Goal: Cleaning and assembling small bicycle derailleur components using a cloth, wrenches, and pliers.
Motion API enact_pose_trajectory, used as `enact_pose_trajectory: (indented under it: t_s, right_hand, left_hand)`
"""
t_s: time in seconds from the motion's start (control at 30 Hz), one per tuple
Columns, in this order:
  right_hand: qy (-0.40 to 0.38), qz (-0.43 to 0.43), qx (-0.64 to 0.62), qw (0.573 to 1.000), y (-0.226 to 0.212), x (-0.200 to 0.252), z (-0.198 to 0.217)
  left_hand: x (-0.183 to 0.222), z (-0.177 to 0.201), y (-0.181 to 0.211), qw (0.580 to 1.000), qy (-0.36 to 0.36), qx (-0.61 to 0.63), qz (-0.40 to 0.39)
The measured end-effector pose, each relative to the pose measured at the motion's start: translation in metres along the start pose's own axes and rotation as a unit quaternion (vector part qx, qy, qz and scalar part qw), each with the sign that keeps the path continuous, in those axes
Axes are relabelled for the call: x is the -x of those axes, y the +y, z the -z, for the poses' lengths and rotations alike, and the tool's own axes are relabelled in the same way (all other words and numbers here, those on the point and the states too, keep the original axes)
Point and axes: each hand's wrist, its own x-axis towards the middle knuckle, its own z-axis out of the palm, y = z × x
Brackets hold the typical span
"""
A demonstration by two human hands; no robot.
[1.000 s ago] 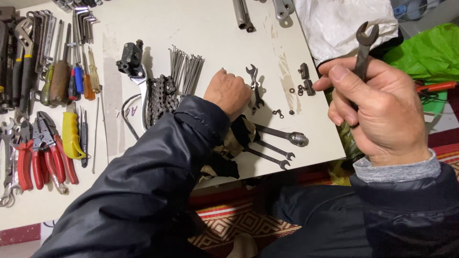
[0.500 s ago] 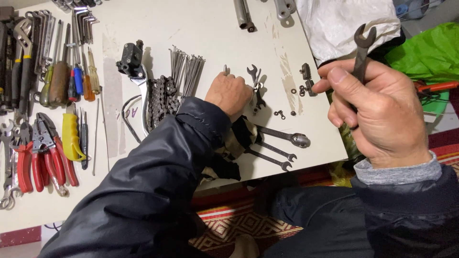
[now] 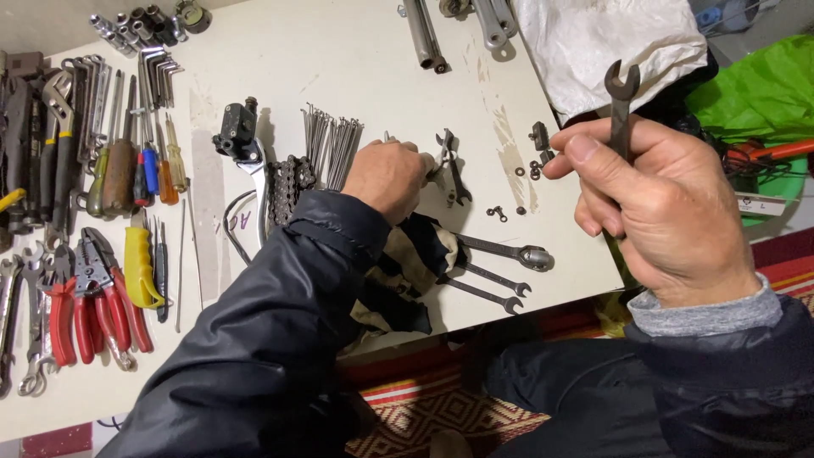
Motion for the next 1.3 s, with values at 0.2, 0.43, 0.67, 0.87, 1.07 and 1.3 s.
enact_pose_trajectory:
  t_s: [0.2,0.43,0.67,0.87,1.07,1.3]
  right_hand:
    - [-0.002,0.004,0.014,1.000,0.002,0.001,-0.001]
    - [-0.067,0.000,-0.030,0.997,0.031,-0.004,-0.003]
    - [-0.081,-0.095,0.237,0.964,0.037,0.004,-0.051]
    - [-0.037,-0.074,0.240,0.967,0.061,-0.006,-0.058]
    - [-0.015,-0.050,0.199,0.979,0.051,0.001,-0.055]
    - [-0.058,-0.083,0.237,0.966,0.072,0.008,-0.069]
  left_hand:
    - [-0.005,-0.005,0.010,1.000,0.000,0.015,0.007]
    - [0.050,0.042,0.004,0.997,0.025,0.060,0.049]
    - [0.128,0.044,0.007,0.996,0.009,0.070,0.062]
    - [0.126,0.059,0.015,0.990,0.007,0.128,0.055]
    - [0.131,0.053,0.022,0.992,-0.004,0.115,0.047]
    - [0.173,0.041,0.034,0.994,-0.015,-0.012,0.105]
